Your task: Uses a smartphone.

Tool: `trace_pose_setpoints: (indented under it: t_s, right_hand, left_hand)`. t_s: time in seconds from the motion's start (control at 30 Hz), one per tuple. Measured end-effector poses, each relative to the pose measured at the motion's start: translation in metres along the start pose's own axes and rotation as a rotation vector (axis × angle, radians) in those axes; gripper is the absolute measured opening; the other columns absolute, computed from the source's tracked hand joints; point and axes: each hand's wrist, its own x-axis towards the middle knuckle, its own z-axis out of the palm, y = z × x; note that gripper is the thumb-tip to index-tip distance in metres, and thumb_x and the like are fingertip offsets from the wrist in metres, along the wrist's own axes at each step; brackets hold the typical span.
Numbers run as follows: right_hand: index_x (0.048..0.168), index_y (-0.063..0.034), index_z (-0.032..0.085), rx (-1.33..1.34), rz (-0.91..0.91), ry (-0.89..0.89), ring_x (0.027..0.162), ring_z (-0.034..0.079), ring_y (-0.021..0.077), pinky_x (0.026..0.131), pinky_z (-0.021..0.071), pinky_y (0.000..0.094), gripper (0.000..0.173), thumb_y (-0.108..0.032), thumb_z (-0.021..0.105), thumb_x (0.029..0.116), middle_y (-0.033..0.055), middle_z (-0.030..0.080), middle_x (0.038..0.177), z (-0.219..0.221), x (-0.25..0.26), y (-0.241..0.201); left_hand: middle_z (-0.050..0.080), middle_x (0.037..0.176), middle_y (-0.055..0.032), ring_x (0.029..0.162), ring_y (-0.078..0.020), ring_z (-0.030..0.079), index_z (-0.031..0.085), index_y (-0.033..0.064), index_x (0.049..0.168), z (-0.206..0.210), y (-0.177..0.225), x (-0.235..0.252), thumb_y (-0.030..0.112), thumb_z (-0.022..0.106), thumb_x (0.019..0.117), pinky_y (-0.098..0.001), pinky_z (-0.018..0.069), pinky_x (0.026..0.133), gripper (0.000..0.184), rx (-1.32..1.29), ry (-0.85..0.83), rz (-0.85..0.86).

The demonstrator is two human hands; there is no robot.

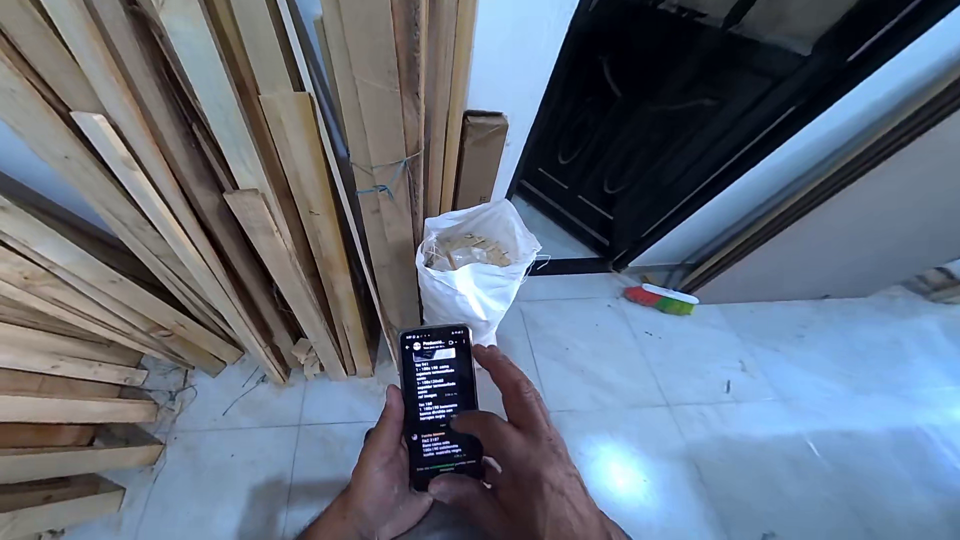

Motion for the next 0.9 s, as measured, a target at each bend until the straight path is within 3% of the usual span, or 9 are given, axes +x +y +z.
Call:
trace_pose_setpoints:
  t_s: [0.1, 0.23, 0.9]
  right_hand:
    - [0.103, -0.0157, 0.066, 0.053, 0.080, 0.045, 0.124, 0.061, 0.0240, 0.097, 0.0552, 0.0379, 0.049, -0.063, 0.065, 0.0926, 0.0199, 0.053, 0.145, 0.002, -0.013, 0.000]
    - [0.104, -0.0122, 0.064, 0.108, 0.117, 0.054, 0.113, 0.066, 0.0204, 0.089, 0.0587, 0.0328, 0.044, -0.055, 0.067, 0.0950, 0.0191, 0.060, 0.136, 0.007, -0.024, 0.003]
    - [0.104, -0.0110, 0.065, 0.138, 0.108, 0.040, 0.118, 0.066, 0.0221, 0.092, 0.0591, 0.0336, 0.038, -0.049, 0.067, 0.0970, 0.0188, 0.062, 0.135, 0.008, -0.024, 0.004]
  left_hand:
    - [0.065, 0.132, -0.0158, 0.123, -0.0279, 0.063, 0.059, 0.0135, 0.138, -0.001, 0.002, -0.001, 0.064, 0.049, 0.0993, -0.0483, 0.0514, 0.105, 0.064, 0.001, 0.036, -0.046]
    - [0.065, 0.132, -0.0154, 0.122, -0.0282, 0.064, 0.060, 0.0151, 0.137, -0.002, 0.002, -0.001, 0.066, 0.048, 0.0985, -0.0486, 0.0521, 0.103, 0.065, 0.023, 0.046, -0.060]
    - [0.064, 0.132, -0.0171, 0.122, -0.0300, 0.063, 0.059, 0.0148, 0.138, -0.003, 0.002, -0.002, 0.066, 0.048, 0.0984, -0.0503, 0.0514, 0.104, 0.066, 0.010, 0.057, -0.059]
